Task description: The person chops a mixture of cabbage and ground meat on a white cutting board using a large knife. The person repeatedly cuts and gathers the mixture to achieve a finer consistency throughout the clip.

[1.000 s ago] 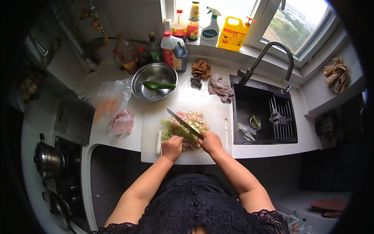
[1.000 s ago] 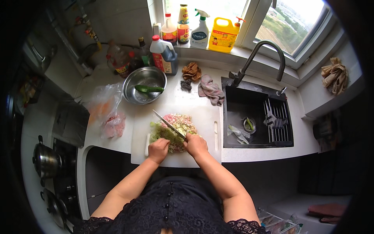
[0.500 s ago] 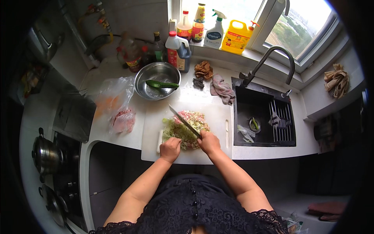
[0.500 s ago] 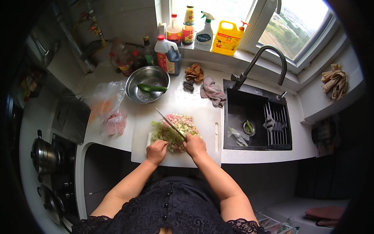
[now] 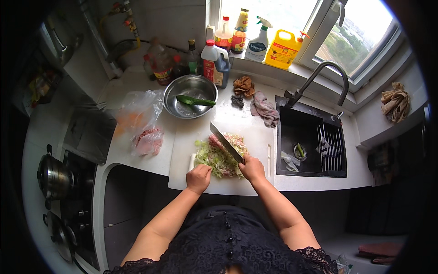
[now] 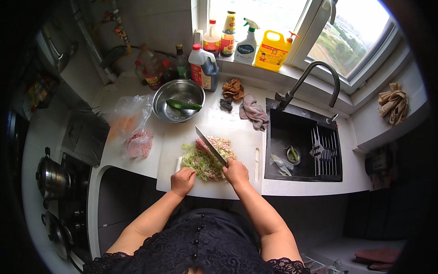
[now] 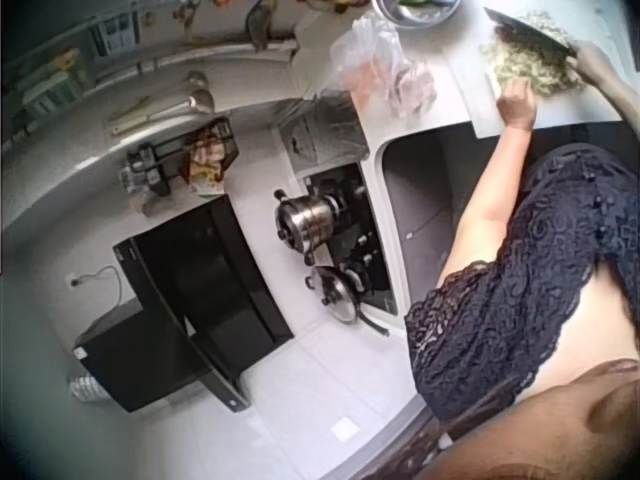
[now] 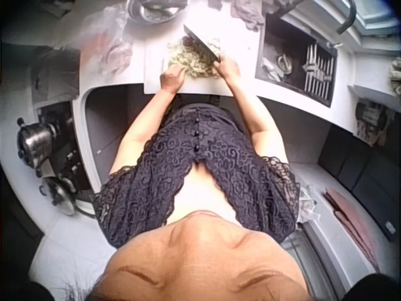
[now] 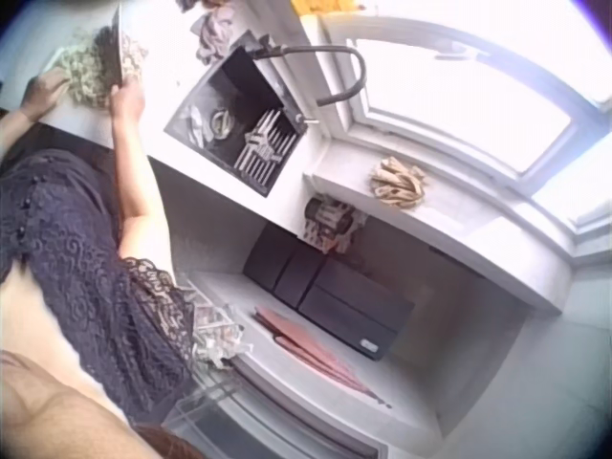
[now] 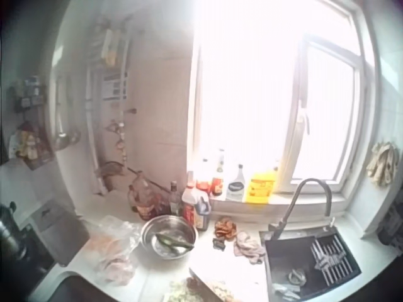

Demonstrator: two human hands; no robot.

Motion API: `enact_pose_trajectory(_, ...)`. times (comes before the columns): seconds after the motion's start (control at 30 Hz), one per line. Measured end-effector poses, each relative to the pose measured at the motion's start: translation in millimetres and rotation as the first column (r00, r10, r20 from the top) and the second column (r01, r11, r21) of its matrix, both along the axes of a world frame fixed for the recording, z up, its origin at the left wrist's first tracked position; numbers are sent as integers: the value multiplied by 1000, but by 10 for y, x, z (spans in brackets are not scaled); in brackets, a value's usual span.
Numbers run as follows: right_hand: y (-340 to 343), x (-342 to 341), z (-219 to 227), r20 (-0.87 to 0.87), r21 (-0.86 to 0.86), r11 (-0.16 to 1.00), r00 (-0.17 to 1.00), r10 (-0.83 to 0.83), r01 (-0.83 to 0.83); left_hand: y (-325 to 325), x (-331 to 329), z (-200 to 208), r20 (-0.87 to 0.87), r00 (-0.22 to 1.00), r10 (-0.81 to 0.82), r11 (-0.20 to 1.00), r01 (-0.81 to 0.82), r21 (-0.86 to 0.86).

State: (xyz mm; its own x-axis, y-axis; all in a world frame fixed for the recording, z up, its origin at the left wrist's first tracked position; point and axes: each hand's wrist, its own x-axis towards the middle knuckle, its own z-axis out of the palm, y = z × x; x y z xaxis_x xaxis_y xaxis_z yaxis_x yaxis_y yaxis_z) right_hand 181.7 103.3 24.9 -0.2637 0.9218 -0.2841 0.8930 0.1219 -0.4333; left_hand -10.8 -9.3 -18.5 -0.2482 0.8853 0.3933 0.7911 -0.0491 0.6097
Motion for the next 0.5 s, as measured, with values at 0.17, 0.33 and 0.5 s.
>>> enact_pose_trajectory(0.17,-148,-84,-42,-19,-73,997,1000,-21,20,-18,13,-51,-3,1000,-4,1000,4,5)
enact_pose_trajectory(0.33,-85,-112,122,12,-73,997,1000,-16,17,-20,39,-21,7,1000,-26,999,26,-34)
enact_pose_trajectory(0.5,-157,-100,-48,-88,28,994,991,-100,103,-37,41,-72,10,1000,-27,999,27,-31)
